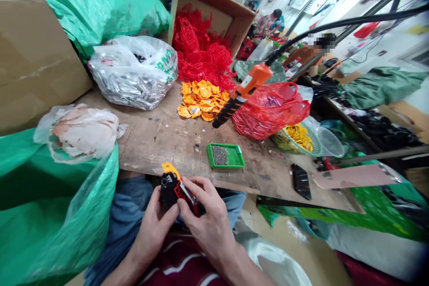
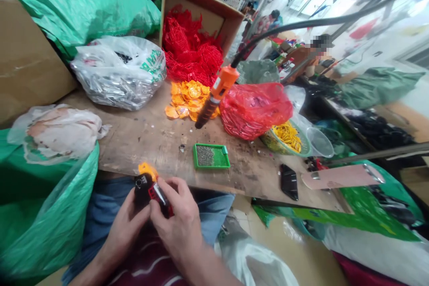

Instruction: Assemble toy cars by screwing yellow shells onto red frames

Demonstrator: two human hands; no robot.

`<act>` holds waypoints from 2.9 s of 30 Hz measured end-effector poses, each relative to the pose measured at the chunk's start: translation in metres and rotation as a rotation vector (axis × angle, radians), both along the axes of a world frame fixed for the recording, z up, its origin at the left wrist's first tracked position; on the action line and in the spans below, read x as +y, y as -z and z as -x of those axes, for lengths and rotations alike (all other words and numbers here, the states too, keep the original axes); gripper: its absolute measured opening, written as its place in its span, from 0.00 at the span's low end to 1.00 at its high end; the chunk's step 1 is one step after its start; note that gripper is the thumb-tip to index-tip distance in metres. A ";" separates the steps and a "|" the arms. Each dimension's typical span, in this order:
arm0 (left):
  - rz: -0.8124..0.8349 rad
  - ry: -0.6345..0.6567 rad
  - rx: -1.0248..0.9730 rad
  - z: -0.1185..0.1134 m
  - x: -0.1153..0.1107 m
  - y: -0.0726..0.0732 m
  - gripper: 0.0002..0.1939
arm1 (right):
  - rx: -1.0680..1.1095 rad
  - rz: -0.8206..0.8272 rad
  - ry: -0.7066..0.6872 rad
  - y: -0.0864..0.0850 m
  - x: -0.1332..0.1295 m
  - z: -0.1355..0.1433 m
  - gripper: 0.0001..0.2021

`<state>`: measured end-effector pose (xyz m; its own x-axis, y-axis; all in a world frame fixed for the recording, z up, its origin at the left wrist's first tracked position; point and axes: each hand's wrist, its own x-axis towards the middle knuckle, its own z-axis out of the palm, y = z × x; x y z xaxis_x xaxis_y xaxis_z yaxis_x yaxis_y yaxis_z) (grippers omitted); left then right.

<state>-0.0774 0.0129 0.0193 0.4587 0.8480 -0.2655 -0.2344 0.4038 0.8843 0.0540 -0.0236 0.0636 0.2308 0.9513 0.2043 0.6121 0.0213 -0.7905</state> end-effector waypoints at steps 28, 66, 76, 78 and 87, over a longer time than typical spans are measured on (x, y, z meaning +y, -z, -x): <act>-0.006 -0.013 -0.027 0.003 -0.002 0.003 0.23 | 0.119 -0.036 0.097 -0.006 -0.002 -0.012 0.08; 0.009 0.006 0.011 0.010 0.003 0.014 0.22 | 0.269 0.185 0.173 0.000 0.008 0.005 0.08; 0.032 -0.058 0.058 0.009 -0.001 0.017 0.24 | -0.011 0.030 0.104 -0.002 0.012 0.008 0.04; 0.021 -0.074 0.056 0.009 -0.001 0.018 0.23 | -0.033 0.040 0.107 -0.003 0.013 0.009 0.04; 0.020 -0.117 0.048 0.007 -0.003 0.023 0.21 | 0.073 0.073 0.092 0.002 0.025 0.008 0.03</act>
